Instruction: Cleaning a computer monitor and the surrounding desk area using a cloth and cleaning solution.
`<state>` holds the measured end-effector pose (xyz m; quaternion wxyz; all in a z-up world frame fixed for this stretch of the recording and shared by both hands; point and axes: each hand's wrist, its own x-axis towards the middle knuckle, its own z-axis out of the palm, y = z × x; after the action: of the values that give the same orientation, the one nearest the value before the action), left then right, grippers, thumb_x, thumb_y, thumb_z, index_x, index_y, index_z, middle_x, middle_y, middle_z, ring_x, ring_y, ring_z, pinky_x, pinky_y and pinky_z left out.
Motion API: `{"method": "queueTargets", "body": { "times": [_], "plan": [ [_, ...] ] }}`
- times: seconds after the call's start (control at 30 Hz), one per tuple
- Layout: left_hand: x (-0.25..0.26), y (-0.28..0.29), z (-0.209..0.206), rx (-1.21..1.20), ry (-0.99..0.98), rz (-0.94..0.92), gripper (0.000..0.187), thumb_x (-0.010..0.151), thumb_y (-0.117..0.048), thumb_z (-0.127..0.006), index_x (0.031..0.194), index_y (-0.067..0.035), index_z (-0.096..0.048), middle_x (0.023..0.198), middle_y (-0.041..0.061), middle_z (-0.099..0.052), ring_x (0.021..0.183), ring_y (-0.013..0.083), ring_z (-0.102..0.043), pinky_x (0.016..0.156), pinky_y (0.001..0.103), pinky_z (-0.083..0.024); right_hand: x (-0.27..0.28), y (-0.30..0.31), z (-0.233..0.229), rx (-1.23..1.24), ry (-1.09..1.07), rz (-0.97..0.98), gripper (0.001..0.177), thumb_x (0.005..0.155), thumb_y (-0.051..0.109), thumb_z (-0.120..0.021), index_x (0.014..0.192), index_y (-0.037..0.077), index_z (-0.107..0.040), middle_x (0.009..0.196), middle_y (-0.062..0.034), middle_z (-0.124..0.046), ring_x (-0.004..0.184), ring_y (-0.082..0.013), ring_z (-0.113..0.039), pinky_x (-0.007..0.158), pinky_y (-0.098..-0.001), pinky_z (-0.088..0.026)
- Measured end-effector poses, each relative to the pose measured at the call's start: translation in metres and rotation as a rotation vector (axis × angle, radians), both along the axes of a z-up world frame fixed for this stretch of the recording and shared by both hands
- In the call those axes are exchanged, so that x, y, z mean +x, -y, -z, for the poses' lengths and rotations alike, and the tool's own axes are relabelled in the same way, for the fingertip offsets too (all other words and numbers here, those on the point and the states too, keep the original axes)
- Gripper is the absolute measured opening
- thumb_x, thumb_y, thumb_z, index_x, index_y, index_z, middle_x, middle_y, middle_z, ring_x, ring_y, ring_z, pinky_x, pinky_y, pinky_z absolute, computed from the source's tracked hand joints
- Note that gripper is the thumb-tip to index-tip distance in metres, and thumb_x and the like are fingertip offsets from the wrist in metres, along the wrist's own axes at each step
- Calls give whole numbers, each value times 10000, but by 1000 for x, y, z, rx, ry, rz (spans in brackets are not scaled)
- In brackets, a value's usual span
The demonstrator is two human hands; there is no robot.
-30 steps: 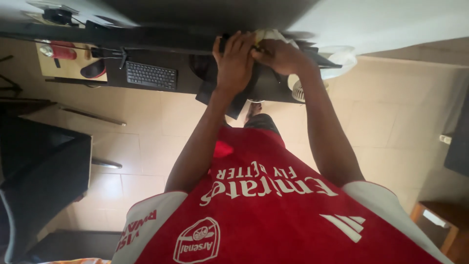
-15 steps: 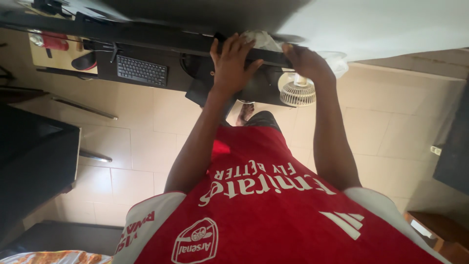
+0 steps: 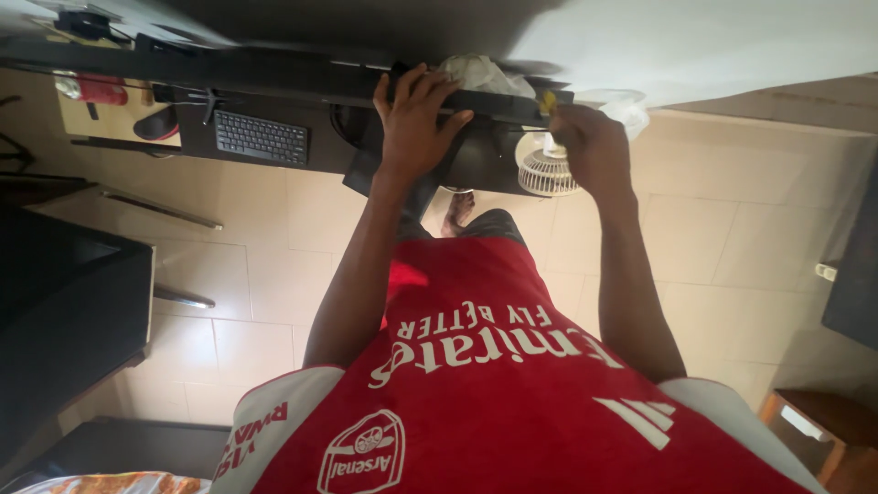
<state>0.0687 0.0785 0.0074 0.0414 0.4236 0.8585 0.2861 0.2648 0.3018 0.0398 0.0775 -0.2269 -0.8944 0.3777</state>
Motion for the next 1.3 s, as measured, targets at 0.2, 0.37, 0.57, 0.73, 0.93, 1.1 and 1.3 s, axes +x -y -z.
{"method": "queueTargets", "body": {
  "times": [0.2, 0.37, 0.57, 0.73, 0.93, 1.1, 1.3],
  "plan": [
    [-5, 3, 0, -3, -11, 50, 424, 964, -455, -745, 1279, -172, -730, 1365, 15, -653, 1390, 266, -460, 1166, 631, -138, 1, 19, 9, -15, -358, 64, 239, 957, -26, -789, 1181, 52, -759, 1173, -137, -752, 1055, -316, -745, 911, -375, -598],
    [-5, 4, -6, -8, -11, 72, 360, 1017, -403, -688, 1293, -174, -714, 1340, 10, -674, 1377, 261, -486, 1173, 615, -148, -19, 37, 24, 113, -440, -3, 277, 917, -69, -772, 1164, 57, -776, 1181, -136, -762, 1115, -319, -725, 976, -396, -580],
    [-11, 9, 16, 24, 2, 95, 374, 1086, -364, -589, 1357, -118, -665, 1344, 56, -682, 1368, 261, -505, 1182, 600, -156, -70, 87, 25, 217, -534, -17, 265, 847, -91, -736, 1074, 40, -772, 1143, -142, -762, 1063, -314, -717, 912, -414, -555],
    [-11, 15, 14, 63, 73, 131, 396, 1117, -371, -559, 1395, -99, -636, 1341, 46, -688, 1366, 239, -527, 1216, 578, -184, -80, 109, 26, 230, -515, -15, 300, 803, -108, -673, 1052, 31, -766, 1153, -147, -758, 1082, -359, -688, 959, -453, -506],
    [-18, 9, 16, -1, -5, 186, 414, 1054, -431, -589, 1356, -157, -661, 1319, 23, -682, 1343, 246, -519, 1180, 605, -188, -51, 82, 39, 360, -500, 89, 246, 882, -52, -746, 1106, 48, -758, 1186, -113, -755, 1125, -310, -688, 1086, -488, -464],
    [-22, 11, 26, -8, -93, 237, 359, 1068, -414, -584, 1347, -210, -681, 1315, 20, -678, 1338, 259, -503, 1159, 635, -184, -14, 53, 42, 328, -442, 198, 286, 893, -123, -762, 1111, 58, -801, 1185, -96, -780, 1154, -297, -707, 1148, -503, -462],
    [-28, 6, 33, 27, -3, 198, 336, 1036, -409, -586, 1274, -219, -729, 1270, 6, -723, 1263, 269, -549, 1116, 623, -227, 6, 36, 62, -232, -636, 418, 311, 950, -154, -732, 1217, 3, -764, 1233, -139, -755, 1145, -208, -728, 984, -336, -613]
  ]
}}
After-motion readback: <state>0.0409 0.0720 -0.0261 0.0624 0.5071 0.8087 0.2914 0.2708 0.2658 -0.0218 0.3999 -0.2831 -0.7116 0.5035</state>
